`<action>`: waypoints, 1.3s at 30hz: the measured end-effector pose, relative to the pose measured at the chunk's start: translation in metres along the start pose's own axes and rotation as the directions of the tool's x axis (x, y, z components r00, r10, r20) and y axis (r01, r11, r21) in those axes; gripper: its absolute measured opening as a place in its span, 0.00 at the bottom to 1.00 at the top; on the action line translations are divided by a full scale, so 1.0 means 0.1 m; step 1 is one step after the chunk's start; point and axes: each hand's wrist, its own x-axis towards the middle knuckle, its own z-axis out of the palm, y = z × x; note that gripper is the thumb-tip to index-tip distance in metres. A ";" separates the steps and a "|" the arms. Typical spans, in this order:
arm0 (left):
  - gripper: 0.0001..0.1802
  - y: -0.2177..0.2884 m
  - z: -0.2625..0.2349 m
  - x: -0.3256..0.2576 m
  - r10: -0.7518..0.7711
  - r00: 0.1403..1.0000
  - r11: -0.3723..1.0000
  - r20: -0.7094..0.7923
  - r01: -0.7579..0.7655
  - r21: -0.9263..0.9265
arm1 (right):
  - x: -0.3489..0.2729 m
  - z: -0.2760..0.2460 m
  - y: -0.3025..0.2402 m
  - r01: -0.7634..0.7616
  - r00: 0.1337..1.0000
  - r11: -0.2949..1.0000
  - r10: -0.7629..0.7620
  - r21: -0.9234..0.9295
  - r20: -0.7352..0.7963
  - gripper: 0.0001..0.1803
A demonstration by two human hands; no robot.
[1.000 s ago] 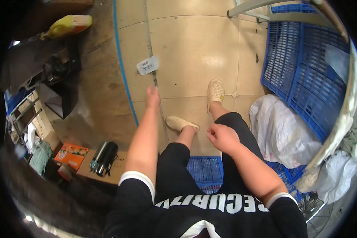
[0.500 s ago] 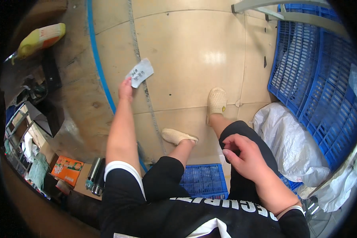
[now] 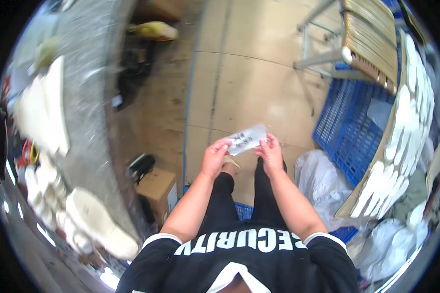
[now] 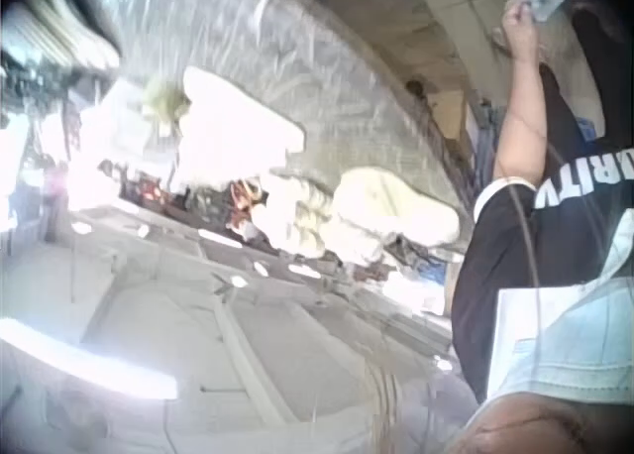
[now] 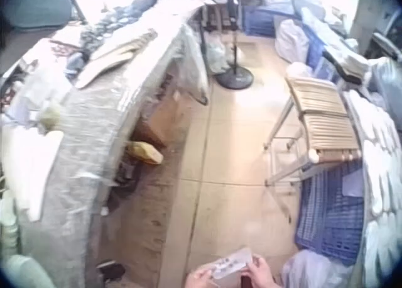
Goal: Label and assemble shoe insole components in a manufacturing setting.
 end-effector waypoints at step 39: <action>0.07 1.37 -2.41 -3.41 0.130 0.373 0.122 -0.919 -0.925 -0.359 | -3.03 4.43 -0.12 0.636 -0.462 -0.551 0.289 0.541 0.838 0.23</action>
